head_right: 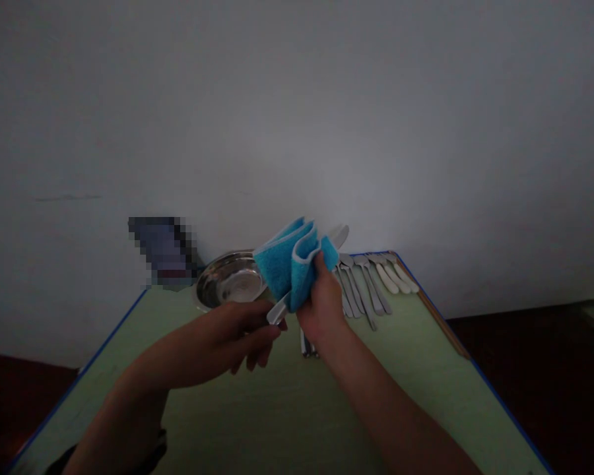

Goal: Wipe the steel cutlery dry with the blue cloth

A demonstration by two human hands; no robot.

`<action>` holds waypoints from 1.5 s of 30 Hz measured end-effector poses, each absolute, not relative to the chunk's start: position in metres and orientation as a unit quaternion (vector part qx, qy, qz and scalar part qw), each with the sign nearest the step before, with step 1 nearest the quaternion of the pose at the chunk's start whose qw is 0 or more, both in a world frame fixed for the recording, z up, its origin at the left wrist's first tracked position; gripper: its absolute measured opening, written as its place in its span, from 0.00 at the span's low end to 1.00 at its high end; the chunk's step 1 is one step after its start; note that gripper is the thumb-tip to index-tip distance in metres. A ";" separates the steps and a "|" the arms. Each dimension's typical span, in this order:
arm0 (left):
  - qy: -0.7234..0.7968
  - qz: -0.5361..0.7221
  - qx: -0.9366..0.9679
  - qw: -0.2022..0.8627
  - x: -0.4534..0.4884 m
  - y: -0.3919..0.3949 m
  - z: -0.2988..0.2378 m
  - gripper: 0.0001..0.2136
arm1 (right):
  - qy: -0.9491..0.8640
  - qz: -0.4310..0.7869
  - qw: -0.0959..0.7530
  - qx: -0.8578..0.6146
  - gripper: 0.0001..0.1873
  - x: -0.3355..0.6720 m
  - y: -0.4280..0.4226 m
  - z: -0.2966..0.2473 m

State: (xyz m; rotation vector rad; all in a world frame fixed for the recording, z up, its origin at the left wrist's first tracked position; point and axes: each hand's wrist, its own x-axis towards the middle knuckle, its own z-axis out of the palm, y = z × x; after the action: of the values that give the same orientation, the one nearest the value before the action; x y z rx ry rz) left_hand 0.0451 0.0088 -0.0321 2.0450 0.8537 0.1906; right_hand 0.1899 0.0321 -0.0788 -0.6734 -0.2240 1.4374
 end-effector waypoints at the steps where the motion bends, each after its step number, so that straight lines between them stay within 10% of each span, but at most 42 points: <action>1: 0.335 0.082 0.825 0.447 0.045 0.010 -0.032 0.13 | -0.100 0.644 0.699 -0.294 0.14 0.190 0.031 -0.078; 28: 0.409 0.239 0.783 0.403 0.057 0.015 -0.045 0.13 | -0.253 0.666 0.622 -0.325 0.14 0.168 0.004 -0.069; 45: 0.377 0.164 0.823 0.392 0.055 0.006 -0.032 0.15 | -0.085 0.562 0.763 -0.308 0.07 0.203 0.033 -0.067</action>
State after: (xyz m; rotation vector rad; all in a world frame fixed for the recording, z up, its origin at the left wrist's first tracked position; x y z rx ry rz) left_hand 0.0550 0.0064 -0.0319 2.0886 0.9576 0.4169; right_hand 0.2027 0.0328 -0.0669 -0.6702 -0.1853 1.2231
